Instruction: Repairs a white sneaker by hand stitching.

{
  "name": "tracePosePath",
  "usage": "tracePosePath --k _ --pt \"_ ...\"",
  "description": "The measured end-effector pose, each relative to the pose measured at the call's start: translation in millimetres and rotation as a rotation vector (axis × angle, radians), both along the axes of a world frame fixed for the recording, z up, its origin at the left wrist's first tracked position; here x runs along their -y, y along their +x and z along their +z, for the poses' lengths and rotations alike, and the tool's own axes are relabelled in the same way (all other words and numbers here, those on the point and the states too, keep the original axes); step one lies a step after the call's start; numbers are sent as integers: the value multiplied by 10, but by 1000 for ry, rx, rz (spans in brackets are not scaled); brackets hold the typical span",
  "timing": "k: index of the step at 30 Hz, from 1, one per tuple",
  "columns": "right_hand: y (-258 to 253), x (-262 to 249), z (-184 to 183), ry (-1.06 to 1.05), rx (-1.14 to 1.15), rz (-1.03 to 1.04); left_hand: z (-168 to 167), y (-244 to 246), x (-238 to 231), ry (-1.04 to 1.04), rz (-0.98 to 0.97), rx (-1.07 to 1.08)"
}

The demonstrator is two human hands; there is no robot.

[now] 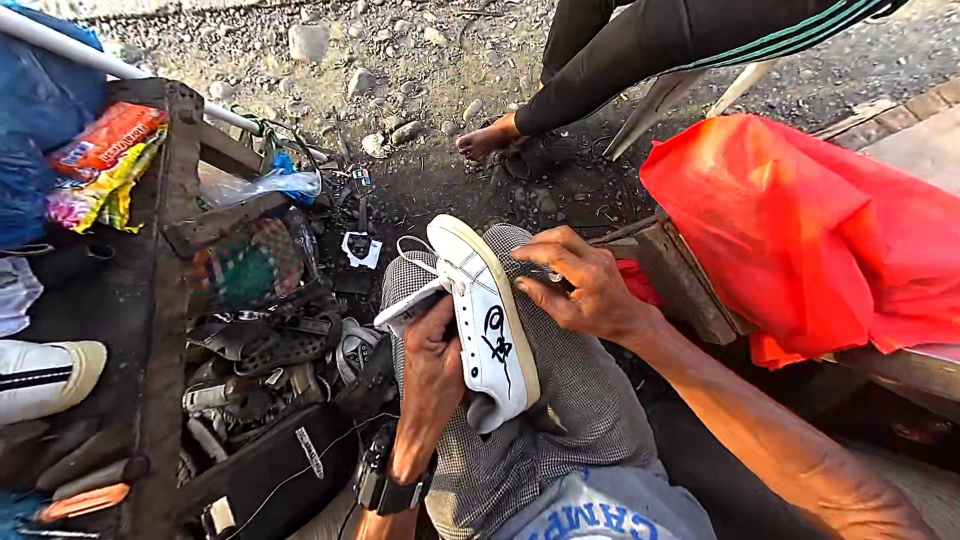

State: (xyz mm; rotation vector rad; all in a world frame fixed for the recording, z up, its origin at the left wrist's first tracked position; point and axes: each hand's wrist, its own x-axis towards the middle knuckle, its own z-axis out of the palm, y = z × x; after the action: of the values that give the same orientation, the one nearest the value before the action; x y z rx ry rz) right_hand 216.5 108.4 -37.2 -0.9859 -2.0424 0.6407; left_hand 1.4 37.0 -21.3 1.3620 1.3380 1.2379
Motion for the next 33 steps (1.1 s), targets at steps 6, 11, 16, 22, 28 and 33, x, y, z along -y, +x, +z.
tracePosePath --k 6,11,16,22,28,33 --pt "-22 6 208 -495 -499 167 8 -32 11 -31 -26 52" --pt "592 -14 501 -673 -987 120 -6 -32 7 -34 -11 36" --pt "765 89 737 -747 -1058 211 -49 37 -16 29 64 36" --pt "825 79 414 -852 -634 138 -2 -128 207 30 116 -254" --pt "305 43 269 -80 220 -82 -1 -393 799 -34 184 -389" --pt "-68 -9 160 -271 71 88 -91 -628 1337 -238 310 -410"
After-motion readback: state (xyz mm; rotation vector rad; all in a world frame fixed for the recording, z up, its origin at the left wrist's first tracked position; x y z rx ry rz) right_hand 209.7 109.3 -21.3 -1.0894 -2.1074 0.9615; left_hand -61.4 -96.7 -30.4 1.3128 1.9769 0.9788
